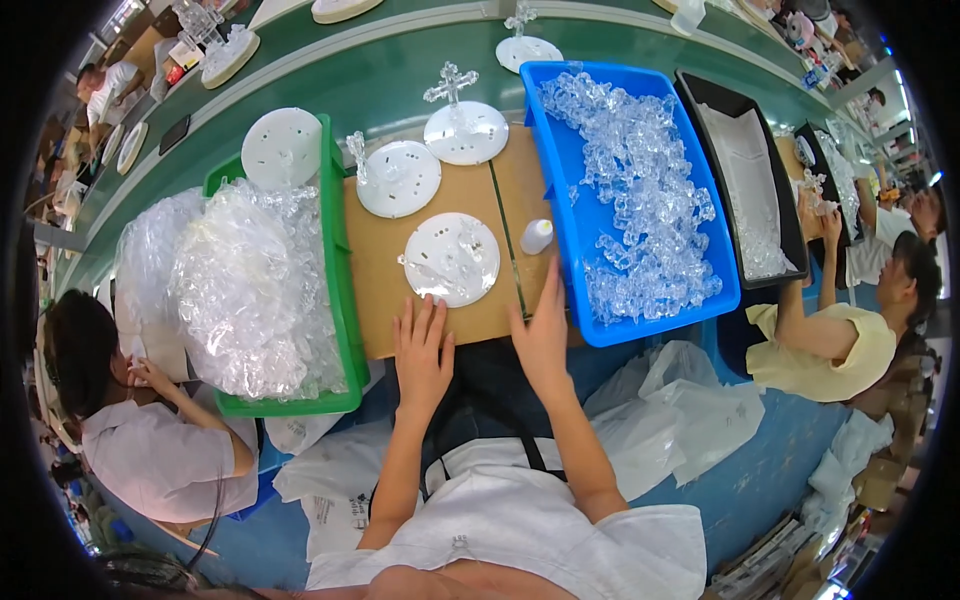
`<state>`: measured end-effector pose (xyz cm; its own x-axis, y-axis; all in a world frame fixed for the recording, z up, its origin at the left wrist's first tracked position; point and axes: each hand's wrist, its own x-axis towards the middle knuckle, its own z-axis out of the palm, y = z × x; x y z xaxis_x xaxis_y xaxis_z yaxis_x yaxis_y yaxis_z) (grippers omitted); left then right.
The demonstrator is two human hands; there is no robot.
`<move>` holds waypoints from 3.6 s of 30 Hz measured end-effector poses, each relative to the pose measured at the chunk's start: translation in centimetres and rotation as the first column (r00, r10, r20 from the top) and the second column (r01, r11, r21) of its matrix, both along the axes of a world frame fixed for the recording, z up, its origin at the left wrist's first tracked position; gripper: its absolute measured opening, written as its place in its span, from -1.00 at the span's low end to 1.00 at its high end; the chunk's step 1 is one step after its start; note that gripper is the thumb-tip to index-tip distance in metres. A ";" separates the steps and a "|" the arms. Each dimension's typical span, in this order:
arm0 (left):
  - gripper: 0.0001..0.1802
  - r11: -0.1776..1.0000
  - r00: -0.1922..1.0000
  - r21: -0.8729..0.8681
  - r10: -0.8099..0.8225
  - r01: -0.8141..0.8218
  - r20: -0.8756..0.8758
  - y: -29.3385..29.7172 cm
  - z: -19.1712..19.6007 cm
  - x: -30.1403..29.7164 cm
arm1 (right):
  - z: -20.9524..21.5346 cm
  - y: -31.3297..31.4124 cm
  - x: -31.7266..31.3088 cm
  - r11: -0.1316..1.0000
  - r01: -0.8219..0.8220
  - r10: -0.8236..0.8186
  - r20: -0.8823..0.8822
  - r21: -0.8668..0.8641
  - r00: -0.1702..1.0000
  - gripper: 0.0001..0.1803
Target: Assembling decorative light components by applying glue to a white base and attaching clear plastic decorative pieces.
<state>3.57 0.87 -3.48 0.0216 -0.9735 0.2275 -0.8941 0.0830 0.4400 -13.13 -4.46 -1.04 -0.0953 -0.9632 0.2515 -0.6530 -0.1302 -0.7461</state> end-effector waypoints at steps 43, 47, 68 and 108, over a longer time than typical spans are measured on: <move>-0.53 0.941 0.971 -0.254 0.237 -0.222 0.029 -0.2 -2.8 1.1 | 7.9 -56.5 -16.0 0.992 -0.091 0.108 -0.976 0.092 0.188 -0.86; -0.54 0.930 0.972 -0.305 0.229 -0.203 0.051 -0.1 -3.8 1.4 | 12.4 -53.9 -15.6 0.985 -0.165 -0.024 -0.991 -0.045 0.128 -0.86; -0.43 0.998 0.994 -0.007 0.063 -0.063 -0.091 1.7 -1.1 1.4 | 14.7 -16.2 9.4 0.449 -0.787 0.657 -0.753 0.422 -0.030 -0.85; -0.45 0.965 0.328 -0.196 -0.132 -0.173 -0.935 0.3 4.3 0.6 | 6.3 -4.4 5.5 0.194 -0.925 0.134 0.925 0.327 0.355 -0.75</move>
